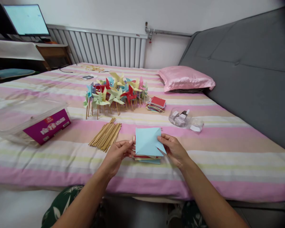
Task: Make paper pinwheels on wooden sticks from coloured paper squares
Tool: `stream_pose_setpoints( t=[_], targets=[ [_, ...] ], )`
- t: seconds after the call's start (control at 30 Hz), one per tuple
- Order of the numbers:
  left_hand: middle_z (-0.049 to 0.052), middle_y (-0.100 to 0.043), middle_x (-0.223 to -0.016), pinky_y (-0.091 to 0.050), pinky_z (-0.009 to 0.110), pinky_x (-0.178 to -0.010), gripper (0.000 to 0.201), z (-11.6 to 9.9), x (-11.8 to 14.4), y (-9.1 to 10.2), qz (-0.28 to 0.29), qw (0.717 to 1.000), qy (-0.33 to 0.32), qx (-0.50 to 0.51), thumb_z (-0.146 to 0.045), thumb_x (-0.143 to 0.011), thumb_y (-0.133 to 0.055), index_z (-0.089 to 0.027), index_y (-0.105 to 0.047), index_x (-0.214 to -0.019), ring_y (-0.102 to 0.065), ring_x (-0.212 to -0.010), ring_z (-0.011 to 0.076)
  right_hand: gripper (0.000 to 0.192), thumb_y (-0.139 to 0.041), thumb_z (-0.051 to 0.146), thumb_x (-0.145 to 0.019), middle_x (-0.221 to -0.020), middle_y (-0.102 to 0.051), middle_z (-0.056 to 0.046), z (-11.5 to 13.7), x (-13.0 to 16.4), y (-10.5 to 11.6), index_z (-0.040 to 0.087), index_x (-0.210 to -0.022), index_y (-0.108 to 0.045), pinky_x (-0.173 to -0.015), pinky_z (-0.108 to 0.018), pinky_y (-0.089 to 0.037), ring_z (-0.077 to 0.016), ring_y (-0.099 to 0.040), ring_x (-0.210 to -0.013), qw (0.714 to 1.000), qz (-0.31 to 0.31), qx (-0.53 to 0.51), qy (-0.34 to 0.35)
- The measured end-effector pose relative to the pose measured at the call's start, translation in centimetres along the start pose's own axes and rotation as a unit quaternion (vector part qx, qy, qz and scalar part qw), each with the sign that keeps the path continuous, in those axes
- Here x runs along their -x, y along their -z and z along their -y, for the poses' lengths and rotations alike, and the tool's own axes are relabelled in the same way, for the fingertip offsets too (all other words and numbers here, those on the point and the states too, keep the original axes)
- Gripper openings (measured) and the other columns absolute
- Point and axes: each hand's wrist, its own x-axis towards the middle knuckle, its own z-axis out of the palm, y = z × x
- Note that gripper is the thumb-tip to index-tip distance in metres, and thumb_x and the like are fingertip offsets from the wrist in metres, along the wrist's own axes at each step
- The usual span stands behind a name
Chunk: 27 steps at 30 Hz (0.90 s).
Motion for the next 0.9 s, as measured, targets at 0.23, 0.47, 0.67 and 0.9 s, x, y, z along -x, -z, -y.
stream_pose_setpoints(
  t=[0.23,0.47,0.67,0.9],
  targets=[
    [0.008,-0.069,-0.087,-0.049,0.025,-0.068,0.028,0.3,0.1,-0.6,0.051,0.995,-0.039,0.077,-0.038,-0.072,-0.067,-0.013,-0.07,-0.086,-0.062,-0.075,0.0153,0.023,-0.075,0.031,-0.063,-0.06,-0.055,0.004,-0.5,0.1,-0.5,0.015,-0.075,-0.063,-0.047,-0.017,-0.038,-0.0052,-0.046,-0.049,0.999,-0.021,0.017,0.019],
    [0.011,-0.069,-0.087,-0.048,0.026,-0.068,0.034,0.7,0.0,-0.6,-0.013,0.997,-0.029,0.066,-0.039,-0.075,-0.063,-0.01,-0.066,-0.093,-0.064,-0.077,0.018,0.019,-0.073,0.031,-0.065,-0.063,-0.057,0.003,-0.6,-0.1,-0.8,0.017,-0.071,-0.062,-0.05,-0.019,-0.042,-0.0074,-0.05,-0.054,0.978,-0.123,0.051,0.161],
    [0.021,-0.064,-0.107,-0.042,0.038,-0.089,0.066,0.2,0.4,-1.0,0.134,0.971,0.052,0.194,-0.06,-0.077,-0.046,-0.002,-0.061,-0.107,-0.06,-0.097,0.0285,0.01,-0.063,0.018,-0.075,-0.099,-0.064,-0.006,-0.4,1.1,-1.0,0.024,-0.082,-0.069,-0.063,-0.029,-0.049,-0.0182,-0.059,-0.086,0.815,-0.136,0.306,0.474],
    [0.017,-0.069,-0.097,-0.045,0.039,-0.085,0.069,-1.1,0.5,0.1,0.15,0.944,0.064,0.288,-0.063,-0.076,-0.046,-0.004,-0.059,-0.11,-0.061,-0.096,0.0309,0.024,-0.058,0.009,-0.078,-0.092,-0.06,-0.007,-0.6,1.6,-1.0,0.027,-0.082,-0.073,-0.056,-0.026,-0.047,-0.013,-0.054,-0.07,0.718,0.035,0.436,0.541]
  ],
)
